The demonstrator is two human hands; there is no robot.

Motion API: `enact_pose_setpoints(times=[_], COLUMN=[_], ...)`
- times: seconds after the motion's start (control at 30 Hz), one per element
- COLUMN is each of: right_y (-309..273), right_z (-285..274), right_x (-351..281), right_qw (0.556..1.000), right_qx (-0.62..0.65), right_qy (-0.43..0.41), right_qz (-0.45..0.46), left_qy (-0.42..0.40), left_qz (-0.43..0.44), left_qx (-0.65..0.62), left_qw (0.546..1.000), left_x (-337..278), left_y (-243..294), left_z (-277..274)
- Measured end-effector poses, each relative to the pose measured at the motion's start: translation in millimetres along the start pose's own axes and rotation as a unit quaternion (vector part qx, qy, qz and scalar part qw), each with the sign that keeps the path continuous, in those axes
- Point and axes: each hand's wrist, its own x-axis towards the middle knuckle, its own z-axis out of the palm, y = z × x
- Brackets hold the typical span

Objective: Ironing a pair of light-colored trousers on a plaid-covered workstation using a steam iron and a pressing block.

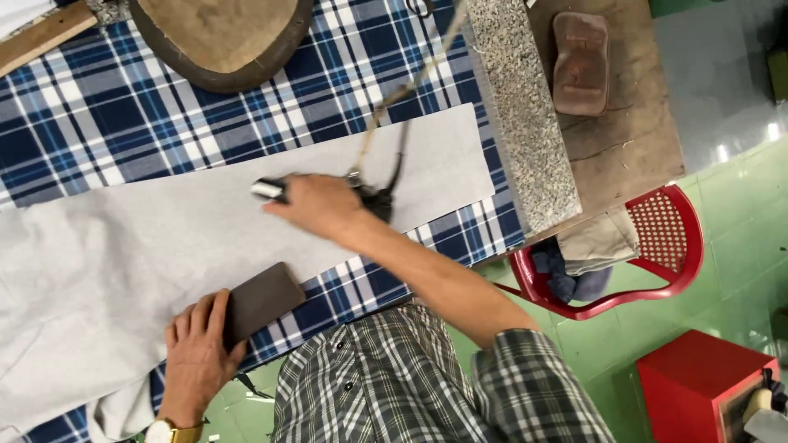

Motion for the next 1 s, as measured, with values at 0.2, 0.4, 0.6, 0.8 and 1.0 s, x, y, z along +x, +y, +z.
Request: enact_pose_setpoints(times=[0.2,0.4,0.6,0.8,1.0], right_y=[121.2,257.2,322.7,342.2,355.9], right_z=[-78.2,-137.2,-163.5,-186.3,-204.4], right_x=[-24.8,-26.9,-25.3,-27.3,-52.0], right_qw=[0.992,0.980,0.978,0.984,0.991], right_qx=[-0.018,-0.052,-0.118,-0.108,-0.100], right_qy=[0.090,0.151,0.169,0.137,0.089], right_qz=[0.090,0.116,0.040,-0.037,-0.019], left_qy=[-0.001,0.041,0.112,0.136,0.092], left_qz=[-0.015,-0.109,-0.343,-0.433,-0.351], left_qx=[-0.008,-0.044,-0.199,-0.144,-0.161], left_qw=[1.000,0.992,0.911,0.880,0.918], left_x=[3.8,5.6,89.0,186.6,261.3], left_y=[17.7,75.7,206.6,272.6,366.8], left_z=[12.5,1.3,-52.9,-42.6,-55.8])
